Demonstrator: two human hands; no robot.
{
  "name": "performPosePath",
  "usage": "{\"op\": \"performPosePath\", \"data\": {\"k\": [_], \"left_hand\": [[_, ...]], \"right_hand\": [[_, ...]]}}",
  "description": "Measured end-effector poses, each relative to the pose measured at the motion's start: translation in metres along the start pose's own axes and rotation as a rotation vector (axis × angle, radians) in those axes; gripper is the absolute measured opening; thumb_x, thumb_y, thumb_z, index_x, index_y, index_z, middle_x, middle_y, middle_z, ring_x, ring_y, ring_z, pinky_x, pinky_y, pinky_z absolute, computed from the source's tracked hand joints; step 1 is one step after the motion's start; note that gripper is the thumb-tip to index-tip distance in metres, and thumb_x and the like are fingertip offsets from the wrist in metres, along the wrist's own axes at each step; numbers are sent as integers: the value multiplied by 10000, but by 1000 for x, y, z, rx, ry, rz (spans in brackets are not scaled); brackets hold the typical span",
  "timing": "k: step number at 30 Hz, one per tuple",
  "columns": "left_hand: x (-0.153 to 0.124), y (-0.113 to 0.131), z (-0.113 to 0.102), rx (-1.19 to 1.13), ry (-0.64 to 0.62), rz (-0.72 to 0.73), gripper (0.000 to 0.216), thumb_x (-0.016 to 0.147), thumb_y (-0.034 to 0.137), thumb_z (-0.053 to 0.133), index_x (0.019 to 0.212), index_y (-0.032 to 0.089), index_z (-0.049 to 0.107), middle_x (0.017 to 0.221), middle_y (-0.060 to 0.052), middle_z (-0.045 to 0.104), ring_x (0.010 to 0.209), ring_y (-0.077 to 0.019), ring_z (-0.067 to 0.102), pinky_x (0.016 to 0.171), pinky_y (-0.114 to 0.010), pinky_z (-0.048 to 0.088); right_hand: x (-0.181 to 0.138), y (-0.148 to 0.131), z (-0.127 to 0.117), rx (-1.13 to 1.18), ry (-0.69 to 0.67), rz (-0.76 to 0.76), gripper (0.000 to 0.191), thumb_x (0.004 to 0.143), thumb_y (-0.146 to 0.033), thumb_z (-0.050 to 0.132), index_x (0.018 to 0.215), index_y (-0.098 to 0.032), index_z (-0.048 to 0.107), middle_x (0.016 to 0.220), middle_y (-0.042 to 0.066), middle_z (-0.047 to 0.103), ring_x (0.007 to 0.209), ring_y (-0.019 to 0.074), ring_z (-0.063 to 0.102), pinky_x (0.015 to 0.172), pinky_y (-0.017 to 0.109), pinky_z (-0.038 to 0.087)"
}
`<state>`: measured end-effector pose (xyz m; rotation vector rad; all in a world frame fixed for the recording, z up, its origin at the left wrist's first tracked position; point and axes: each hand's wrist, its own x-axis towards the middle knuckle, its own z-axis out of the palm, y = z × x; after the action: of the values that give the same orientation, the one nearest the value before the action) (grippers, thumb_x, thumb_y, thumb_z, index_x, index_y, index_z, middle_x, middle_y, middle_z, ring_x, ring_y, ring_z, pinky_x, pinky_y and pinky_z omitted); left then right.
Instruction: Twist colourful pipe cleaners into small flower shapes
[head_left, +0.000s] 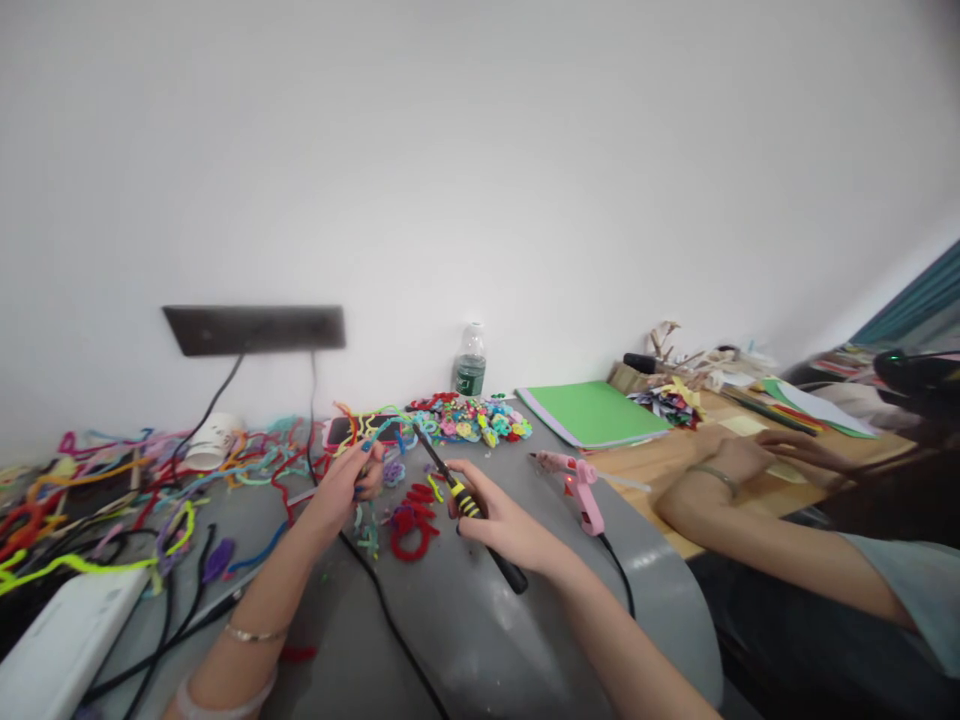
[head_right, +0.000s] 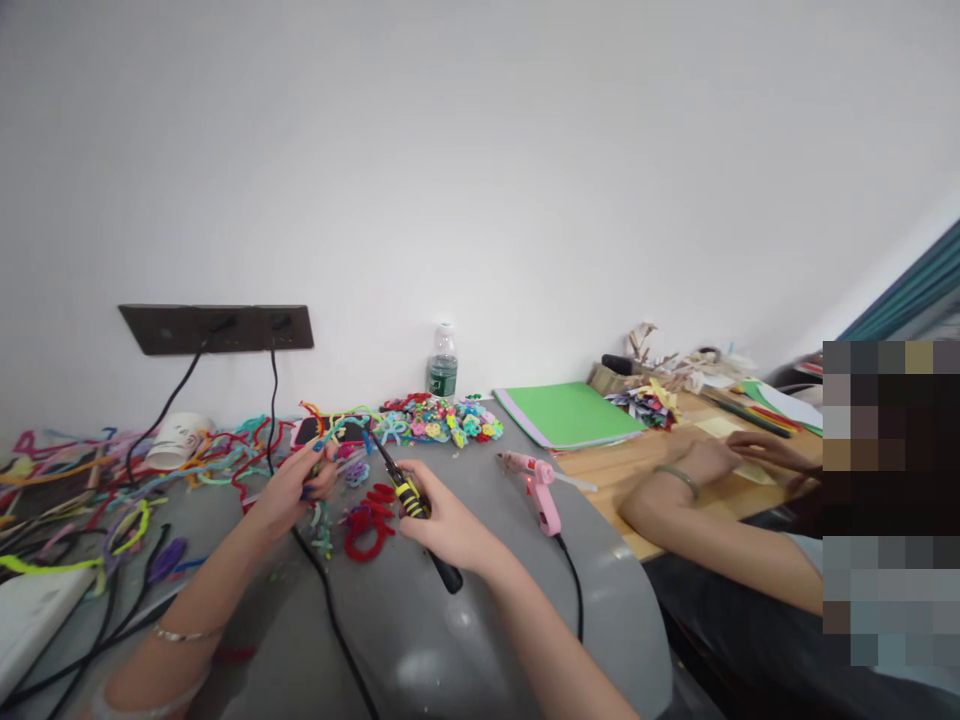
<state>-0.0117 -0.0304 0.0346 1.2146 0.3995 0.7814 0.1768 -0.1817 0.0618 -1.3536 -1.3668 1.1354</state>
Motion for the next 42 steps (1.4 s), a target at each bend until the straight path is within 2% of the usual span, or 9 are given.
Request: {"op": "performPosePath", "data": {"k": [5,12,16,21,25,30,35,42], "left_hand": [[0,0,3,-68,12,-14,365,826,520,634,796,197,467,456,127,296,379,-50,175,416,-186,192],[0,8,-2,-177,109,-46,295,864,413,604,751,203,431,467,121,280,384,-54,174,407,-190,220],[-2,6,0,-133,5,-84,280,870,423,595,782,205,443,472,120,278,391,-59,176,418,-192,212],[-4,-2,6,9,-111,-82,323,850,491,595,788,198,471,491,103,326,419,-67,190,427,-196,202],[-5,-4,7,56,-132,-47,303,871,486,565,817,194,506,497,98,329,433,-78,199,440,-203,218],[-9,0,10,157,-146,-49,299,877,479,550,839,183,557,506,77,368,451,-96,258,463,-220,244],[-11,2,12,273,-210,-94,324,880,487,544,832,170,584,512,65,378,471,-102,278,483,-230,250],[-10,2,11,211,-210,-104,306,863,493,556,811,192,540,512,91,306,446,-87,217,453,-225,205]], "right_hand": [[3,-3,2,-14,-7,-38,608,686,-173,565,1275,-218,421,944,-11,522,776,140,454,731,264,372],[2,-5,1,-83,-43,-28,608,681,-148,550,1271,-215,425,1007,1,537,814,150,477,763,270,390],[8,-1,1,-90,-6,3,637,671,-176,559,1293,-214,425,984,0,527,801,152,471,746,275,388],[13,-2,4,19,11,25,621,661,-218,549,1275,-219,452,927,-2,526,786,157,469,708,274,386],[10,-7,5,75,50,75,597,639,-242,531,1234,-228,477,857,-19,490,689,131,426,631,260,369],[5,-7,4,127,51,131,654,634,-253,532,1285,-253,460,849,-29,497,647,116,445,595,251,371],[3,-6,5,175,59,127,670,626,-247,535,1292,-255,463,890,-17,522,684,122,465,613,251,379],[-1,-8,4,168,44,132,651,634,-231,527,1285,-249,497,1010,17,552,839,157,526,661,254,387]]}}
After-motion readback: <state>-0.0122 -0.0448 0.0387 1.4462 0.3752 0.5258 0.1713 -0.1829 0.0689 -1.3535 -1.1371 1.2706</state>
